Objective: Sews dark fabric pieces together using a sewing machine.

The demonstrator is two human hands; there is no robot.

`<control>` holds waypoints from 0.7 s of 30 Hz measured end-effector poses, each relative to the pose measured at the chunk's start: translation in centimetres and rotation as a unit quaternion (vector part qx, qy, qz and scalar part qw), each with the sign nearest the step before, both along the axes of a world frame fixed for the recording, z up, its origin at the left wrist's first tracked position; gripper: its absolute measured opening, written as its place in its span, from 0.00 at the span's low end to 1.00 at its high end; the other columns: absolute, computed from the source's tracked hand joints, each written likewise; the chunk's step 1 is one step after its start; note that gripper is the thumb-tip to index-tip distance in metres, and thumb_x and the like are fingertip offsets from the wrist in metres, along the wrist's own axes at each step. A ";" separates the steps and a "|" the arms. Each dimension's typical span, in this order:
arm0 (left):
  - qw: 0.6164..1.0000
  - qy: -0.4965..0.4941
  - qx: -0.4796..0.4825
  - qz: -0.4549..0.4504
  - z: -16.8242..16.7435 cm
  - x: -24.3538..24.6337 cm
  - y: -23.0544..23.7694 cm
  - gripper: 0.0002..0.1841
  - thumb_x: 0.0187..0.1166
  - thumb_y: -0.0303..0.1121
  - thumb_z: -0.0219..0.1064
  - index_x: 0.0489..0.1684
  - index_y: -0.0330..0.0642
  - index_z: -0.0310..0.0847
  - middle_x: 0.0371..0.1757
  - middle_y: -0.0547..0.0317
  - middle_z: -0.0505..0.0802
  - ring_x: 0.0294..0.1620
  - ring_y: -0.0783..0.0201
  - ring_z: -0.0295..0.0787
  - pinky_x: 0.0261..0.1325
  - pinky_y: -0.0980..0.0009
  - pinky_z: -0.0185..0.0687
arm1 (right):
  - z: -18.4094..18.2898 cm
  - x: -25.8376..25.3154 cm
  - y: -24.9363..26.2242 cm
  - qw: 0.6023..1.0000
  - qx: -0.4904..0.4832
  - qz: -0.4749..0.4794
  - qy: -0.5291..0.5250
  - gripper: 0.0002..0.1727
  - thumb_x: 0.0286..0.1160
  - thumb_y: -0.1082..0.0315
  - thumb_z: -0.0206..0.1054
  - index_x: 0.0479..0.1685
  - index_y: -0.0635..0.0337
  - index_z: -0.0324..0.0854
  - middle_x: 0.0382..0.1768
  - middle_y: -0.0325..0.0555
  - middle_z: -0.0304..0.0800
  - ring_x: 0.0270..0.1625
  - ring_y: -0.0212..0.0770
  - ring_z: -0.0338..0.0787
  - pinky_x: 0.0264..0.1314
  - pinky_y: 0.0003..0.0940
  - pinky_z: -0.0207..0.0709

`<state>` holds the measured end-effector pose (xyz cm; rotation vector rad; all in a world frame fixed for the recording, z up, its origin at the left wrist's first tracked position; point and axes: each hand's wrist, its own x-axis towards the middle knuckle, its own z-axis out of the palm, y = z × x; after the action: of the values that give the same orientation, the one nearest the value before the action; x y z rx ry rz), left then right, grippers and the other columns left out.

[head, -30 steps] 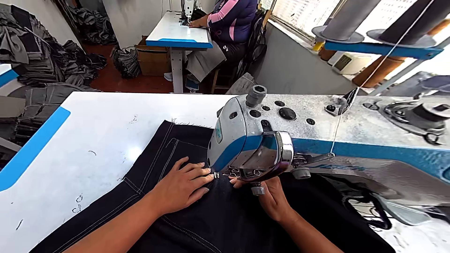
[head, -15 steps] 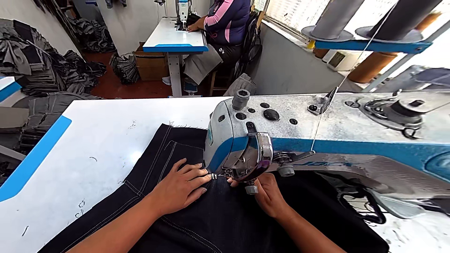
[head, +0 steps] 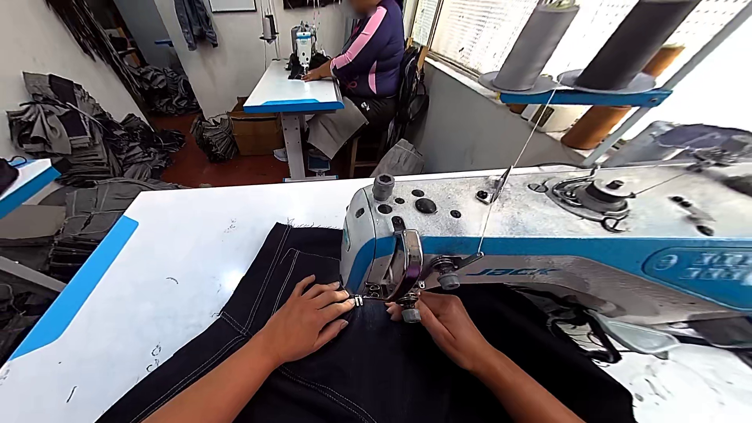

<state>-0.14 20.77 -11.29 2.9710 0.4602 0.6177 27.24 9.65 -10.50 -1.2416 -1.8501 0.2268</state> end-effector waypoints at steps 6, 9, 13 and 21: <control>1.000 0.002 0.000 0.008 0.0 0.0 -0.1 0.21 0.91 0.46 0.50 0.70 0.56 0.86 0.68 0.65 0.91 0.79 0.60 0.80 0.83 0.44 0.64 | 4.0 0.3 -10.5 0.934 -0.031 -0.258 -0.246 0.20 0.81 0.52 0.65 0.47 0.61 0.92 0.70 0.72 0.83 0.80 0.80 0.71 0.82 0.83 0.50; 1.000 -0.001 -0.005 0.004 0.0 0.0 0.0 0.21 0.91 0.46 0.50 0.70 0.55 0.86 0.67 0.65 0.92 0.78 0.60 0.81 0.83 0.45 0.65 | 3.7 -0.8 -15.3 0.902 -0.141 -0.331 -0.238 0.38 0.75 0.41 0.69 0.73 0.64 0.80 0.81 0.89 0.59 0.83 0.94 0.51 0.73 0.94 0.36; 0.993 0.086 -0.003 -0.083 2.5 -0.1 2.2 0.21 0.91 0.45 0.51 0.71 0.53 0.86 0.65 0.62 0.93 0.70 0.57 0.86 0.73 0.47 0.74 | 0.3 -1.9 -15.7 0.920 -0.176 -0.291 -0.193 0.30 0.79 0.61 0.65 0.80 0.65 0.75 0.82 0.86 0.59 0.84 0.92 0.54 0.73 0.93 0.43; 0.995 0.096 0.018 -0.032 1.3 -0.2 0.7 0.25 0.89 0.51 0.49 0.78 0.55 0.78 0.74 0.48 0.86 0.84 0.42 0.71 0.82 0.26 0.53 | -0.9 3.2 -1.7 0.960 -0.113 -0.181 -0.181 0.19 0.74 0.79 0.65 0.63 0.66 0.87 0.64 0.67 0.88 0.74 0.72 0.81 0.73 0.86 0.58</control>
<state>-0.38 21.47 -9.94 3.0801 0.3680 0.3378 30.43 8.00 -11.45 -1.8557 -1.8905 0.0072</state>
